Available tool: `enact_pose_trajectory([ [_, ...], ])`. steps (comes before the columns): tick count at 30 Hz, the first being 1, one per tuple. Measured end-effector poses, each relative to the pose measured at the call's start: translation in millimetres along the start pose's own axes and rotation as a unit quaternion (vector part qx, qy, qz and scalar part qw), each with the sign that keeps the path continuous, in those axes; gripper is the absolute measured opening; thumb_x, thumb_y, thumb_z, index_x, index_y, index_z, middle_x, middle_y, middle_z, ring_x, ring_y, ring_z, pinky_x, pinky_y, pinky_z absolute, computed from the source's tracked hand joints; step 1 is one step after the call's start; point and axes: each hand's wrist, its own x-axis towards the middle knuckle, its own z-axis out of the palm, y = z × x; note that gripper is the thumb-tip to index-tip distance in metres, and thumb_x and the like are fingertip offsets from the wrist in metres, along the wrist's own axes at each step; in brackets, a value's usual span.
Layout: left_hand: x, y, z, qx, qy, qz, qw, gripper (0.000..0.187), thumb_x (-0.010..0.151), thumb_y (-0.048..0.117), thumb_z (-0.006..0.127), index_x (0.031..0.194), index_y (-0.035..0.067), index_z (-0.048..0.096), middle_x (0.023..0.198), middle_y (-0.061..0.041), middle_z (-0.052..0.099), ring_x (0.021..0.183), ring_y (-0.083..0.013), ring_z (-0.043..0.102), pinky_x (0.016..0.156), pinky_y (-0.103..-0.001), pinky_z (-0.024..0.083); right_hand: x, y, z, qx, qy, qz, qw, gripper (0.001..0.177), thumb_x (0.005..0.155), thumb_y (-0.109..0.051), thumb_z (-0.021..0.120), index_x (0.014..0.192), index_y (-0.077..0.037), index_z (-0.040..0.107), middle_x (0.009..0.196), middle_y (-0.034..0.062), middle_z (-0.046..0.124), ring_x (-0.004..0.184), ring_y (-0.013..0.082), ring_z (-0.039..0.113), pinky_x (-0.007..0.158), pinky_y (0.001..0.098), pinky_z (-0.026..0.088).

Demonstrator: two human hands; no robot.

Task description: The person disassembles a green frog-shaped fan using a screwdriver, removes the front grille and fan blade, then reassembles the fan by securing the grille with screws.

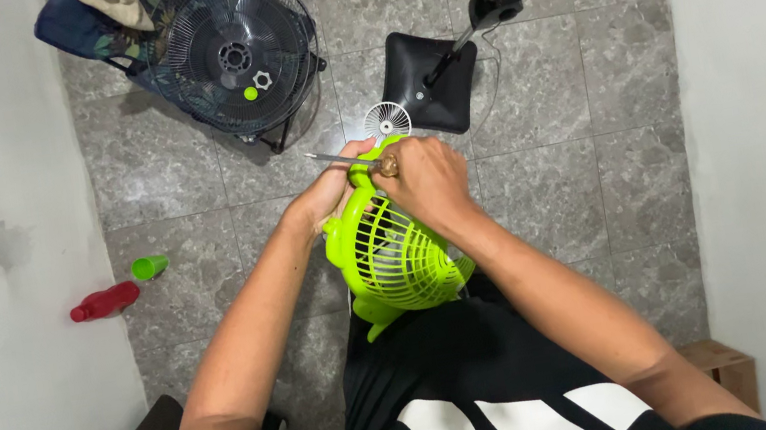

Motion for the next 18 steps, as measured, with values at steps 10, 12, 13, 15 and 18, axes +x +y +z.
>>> enact_pose_trajectory([
  [10, -0.9, 3.3, 5.1, 0.003, 0.01, -0.006, 1.0, 0.056, 0.087, 0.066, 0.057, 0.096, 0.013, 0.073, 0.07, -0.001, 0.067, 0.05, -0.0117, 0.056, 0.048, -0.026, 0.047, -0.2, -0.3, -3.8, 0.021, -0.003, -0.015, 1.0, 0.017, 0.079, -0.029, 0.079, 0.088, -0.014, 0.081, 0.078, 0.0144, 0.074, 0.074, 0.0366, 0.072, 0.066, 0.0504, 0.056],
  [12, -0.9, 3.9, 2.8, 0.009, 0.024, -0.004, 1.0, 0.057, 0.087, 0.067, 0.056, 0.093, 0.012, 0.072, 0.069, -0.001, 0.066, 0.05, -0.012, 0.056, 0.047, -0.026, 0.047, 1.7, -0.4, -4.0, 0.021, 0.002, -0.027, 0.999, 0.017, 0.077, -0.027, 0.079, 0.091, -0.017, 0.082, 0.078, 0.0136, 0.074, 0.072, 0.0367, 0.072, 0.066, 0.0505, 0.056],
  [13, -0.6, 3.6, 2.6, 0.006, 0.025, -0.005, 1.0, 0.058, 0.088, 0.067, 0.057, 0.092, 0.011, 0.072, 0.07, -0.001, 0.067, 0.05, -0.0121, 0.056, 0.048, -0.026, 0.047, 1.8, -0.1, -4.4, 0.022, 0.006, -0.031, 0.999, 0.018, 0.077, -0.025, 0.079, 0.093, -0.018, 0.083, 0.079, 0.0132, 0.075, 0.071, 0.0368, 0.072, 0.065, 0.0506, 0.056],
  [15, -0.7, 1.3, 2.6, 0.008, 0.032, -0.008, 0.999, 0.058, 0.088, 0.067, 0.056, 0.091, 0.011, 0.072, 0.069, -0.001, 0.066, 0.05, -0.0121, 0.056, 0.048, -0.026, 0.047, 2.3, 0.2, -3.3, 0.01, -0.008, -0.029, 0.999, 0.014, 0.081, -0.026, 0.079, 0.089, -0.015, 0.081, 0.081, 0.013, 0.075, 0.075, 0.0359, 0.072, 0.067, 0.0496, 0.056],
  [18, -1.4, 3.0, 3.3, 0.011, 0.039, -0.008, 0.999, 0.056, 0.087, 0.067, 0.055, 0.092, 0.014, 0.072, 0.068, 0.0, 0.064, 0.05, -0.0115, 0.056, 0.047, -0.026, 0.047, 2.6, 2.6, -2.2, 0.034, 0.01, -0.067, 0.997, 0.016, 0.076, -0.022, 0.079, 0.089, -0.013, 0.081, 0.087, 0.0114, 0.076, 0.076, 0.0351, 0.072, 0.067, 0.0481, 0.056],
])
